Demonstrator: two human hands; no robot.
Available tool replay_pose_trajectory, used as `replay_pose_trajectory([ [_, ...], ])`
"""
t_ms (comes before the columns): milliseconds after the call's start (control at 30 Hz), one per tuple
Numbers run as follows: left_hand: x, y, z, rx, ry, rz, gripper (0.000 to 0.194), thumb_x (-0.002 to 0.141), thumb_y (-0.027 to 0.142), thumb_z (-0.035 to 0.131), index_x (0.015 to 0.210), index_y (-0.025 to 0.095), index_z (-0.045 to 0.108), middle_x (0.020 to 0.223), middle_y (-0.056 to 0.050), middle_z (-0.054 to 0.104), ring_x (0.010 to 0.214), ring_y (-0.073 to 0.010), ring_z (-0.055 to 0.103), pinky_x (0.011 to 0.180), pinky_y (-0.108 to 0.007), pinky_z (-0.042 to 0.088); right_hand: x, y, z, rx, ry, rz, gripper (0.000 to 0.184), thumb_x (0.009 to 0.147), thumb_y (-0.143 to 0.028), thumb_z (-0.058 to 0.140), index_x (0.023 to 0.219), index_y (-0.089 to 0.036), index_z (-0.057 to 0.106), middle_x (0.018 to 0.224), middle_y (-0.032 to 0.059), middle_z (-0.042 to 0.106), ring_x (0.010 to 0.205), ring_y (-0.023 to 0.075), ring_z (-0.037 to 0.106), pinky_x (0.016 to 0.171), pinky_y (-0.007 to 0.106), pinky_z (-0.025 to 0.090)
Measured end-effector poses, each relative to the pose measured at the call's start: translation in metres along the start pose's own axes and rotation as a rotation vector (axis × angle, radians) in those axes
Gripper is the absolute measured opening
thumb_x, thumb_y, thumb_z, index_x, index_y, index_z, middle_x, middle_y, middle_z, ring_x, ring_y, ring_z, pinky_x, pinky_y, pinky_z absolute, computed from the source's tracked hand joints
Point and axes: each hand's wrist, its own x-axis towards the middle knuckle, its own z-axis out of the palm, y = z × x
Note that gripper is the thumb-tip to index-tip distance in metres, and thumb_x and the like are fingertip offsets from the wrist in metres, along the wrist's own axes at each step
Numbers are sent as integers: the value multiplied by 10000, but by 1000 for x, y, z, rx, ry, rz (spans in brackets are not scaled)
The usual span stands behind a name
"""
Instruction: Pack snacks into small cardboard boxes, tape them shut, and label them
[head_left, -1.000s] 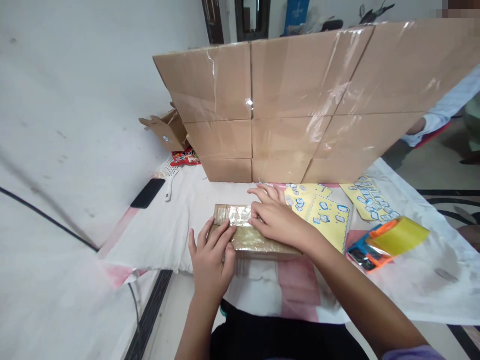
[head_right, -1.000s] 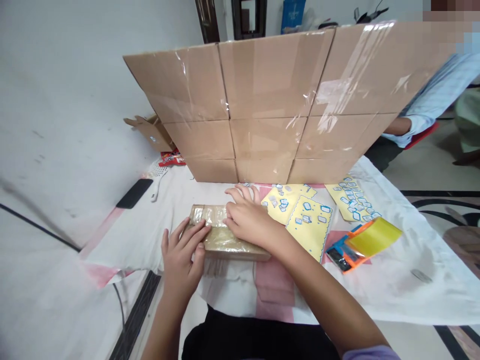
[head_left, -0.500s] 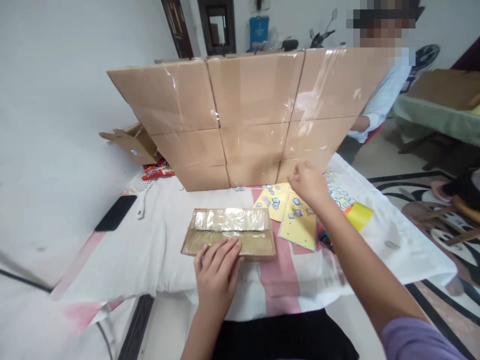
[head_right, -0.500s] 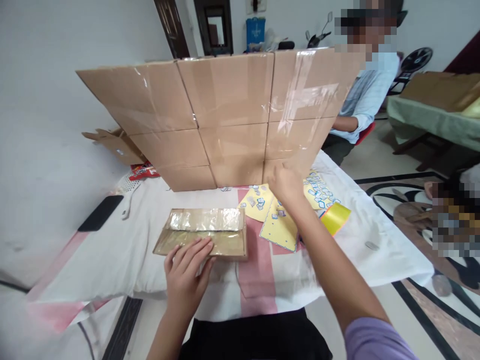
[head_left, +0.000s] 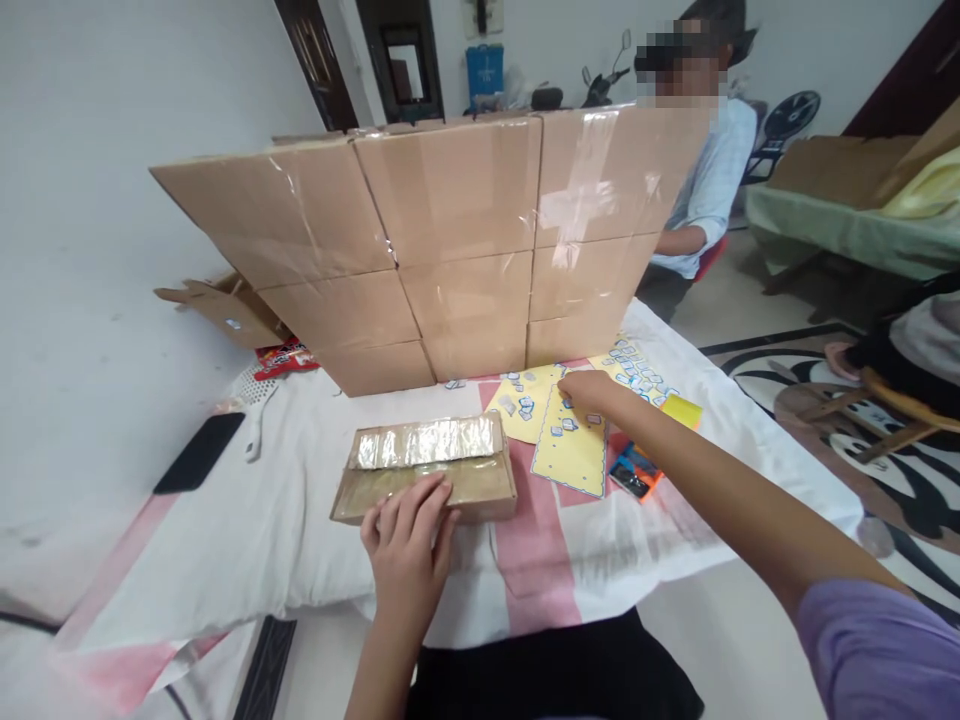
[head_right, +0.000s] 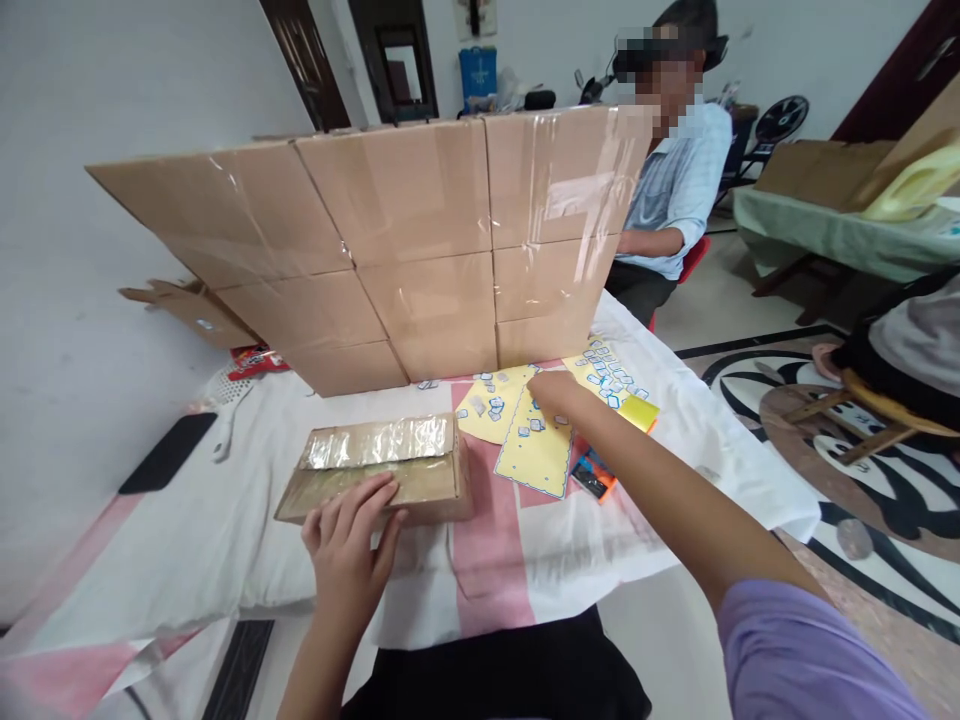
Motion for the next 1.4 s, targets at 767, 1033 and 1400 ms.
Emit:
replay_pose_trajectory([
  [767,56,101,-44,-1245,-454,-448,233,1002,233,550,847,205,722,756,3,732,685,-109,663,623,-202,479,-222,-70,6,1016,324,-625,91,1039,-211,519,970,-222,578,846,-28,596,746,104,531,666,233,400],
  [1033,41,99,-46,-1271,-429,-466,217,977,324,598,822,195,678,692,10,656,592,-99,547,544,-218,394,-228,-94,31,1125,359,-535,168,1030,-220,511,867,-223,472,760,-48,498,680,100,450,623,239,348],
  [1400,16,100,-46,-1346,-431,-539,300,1034,312,498,769,192,566,681,11,535,646,-114,497,606,-251,381,-236,-110,46,1086,497,-499,154,949,-179,619,976,-241,480,812,-42,532,699,108,484,632,238,411],
])
